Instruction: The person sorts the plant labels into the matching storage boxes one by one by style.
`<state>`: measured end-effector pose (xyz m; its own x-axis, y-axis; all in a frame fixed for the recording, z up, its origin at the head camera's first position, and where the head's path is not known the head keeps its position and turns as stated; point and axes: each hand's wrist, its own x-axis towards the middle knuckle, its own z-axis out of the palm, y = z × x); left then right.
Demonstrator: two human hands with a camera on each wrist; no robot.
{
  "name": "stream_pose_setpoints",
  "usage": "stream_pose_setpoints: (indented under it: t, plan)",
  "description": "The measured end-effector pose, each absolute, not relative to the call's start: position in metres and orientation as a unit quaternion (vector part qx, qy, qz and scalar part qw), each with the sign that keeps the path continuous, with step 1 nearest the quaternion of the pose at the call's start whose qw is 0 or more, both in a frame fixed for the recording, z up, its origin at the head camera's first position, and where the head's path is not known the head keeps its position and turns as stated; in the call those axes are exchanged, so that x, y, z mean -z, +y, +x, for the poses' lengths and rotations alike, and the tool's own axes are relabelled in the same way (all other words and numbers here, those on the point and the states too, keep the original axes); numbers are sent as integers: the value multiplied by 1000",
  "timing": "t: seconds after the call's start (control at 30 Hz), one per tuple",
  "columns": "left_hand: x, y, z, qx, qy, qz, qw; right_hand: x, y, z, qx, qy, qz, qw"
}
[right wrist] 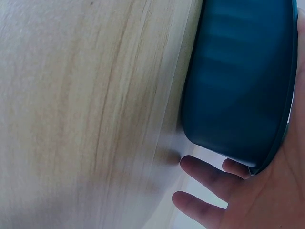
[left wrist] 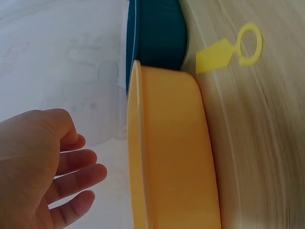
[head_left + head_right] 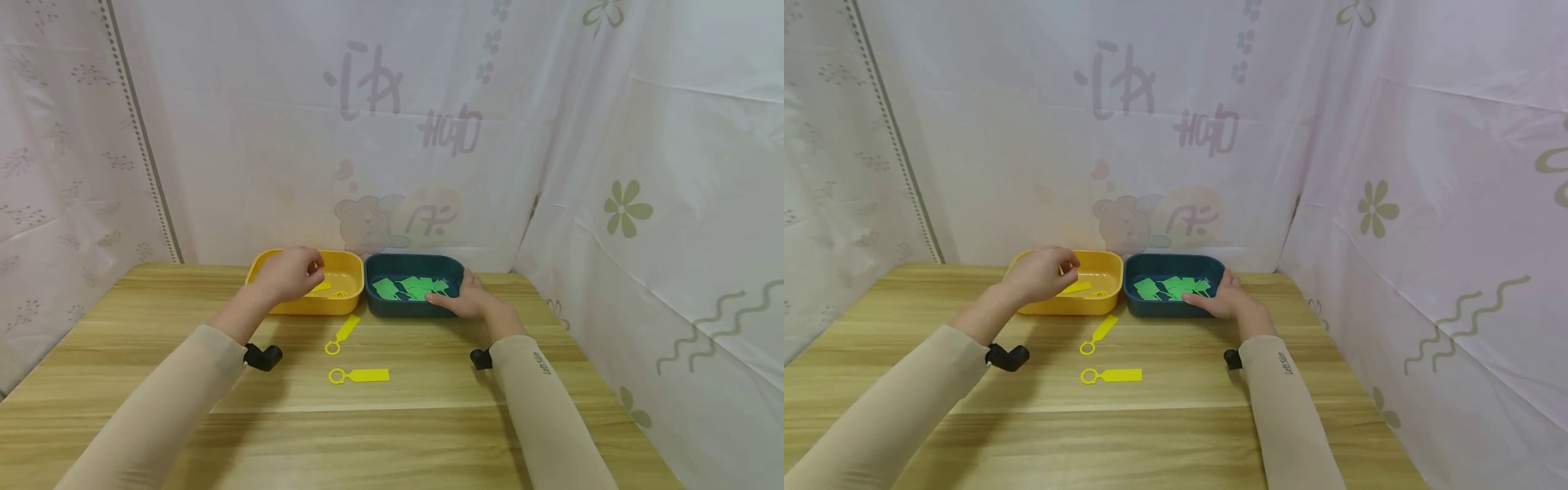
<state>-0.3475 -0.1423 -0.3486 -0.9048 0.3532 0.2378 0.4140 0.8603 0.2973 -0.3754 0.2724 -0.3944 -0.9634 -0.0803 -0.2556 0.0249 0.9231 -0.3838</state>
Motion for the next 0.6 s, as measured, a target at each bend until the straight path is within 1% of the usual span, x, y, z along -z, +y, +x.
stream_pose_setpoints:
  t: [0.37,0.6]
  plan:
    - [346,-119,-330,165,-944,-266,102,396,273,-376,198,971,-16,136]
    - [346,-103,-322,159,-933,-312,85,395,272,-375,197,971,-15,136]
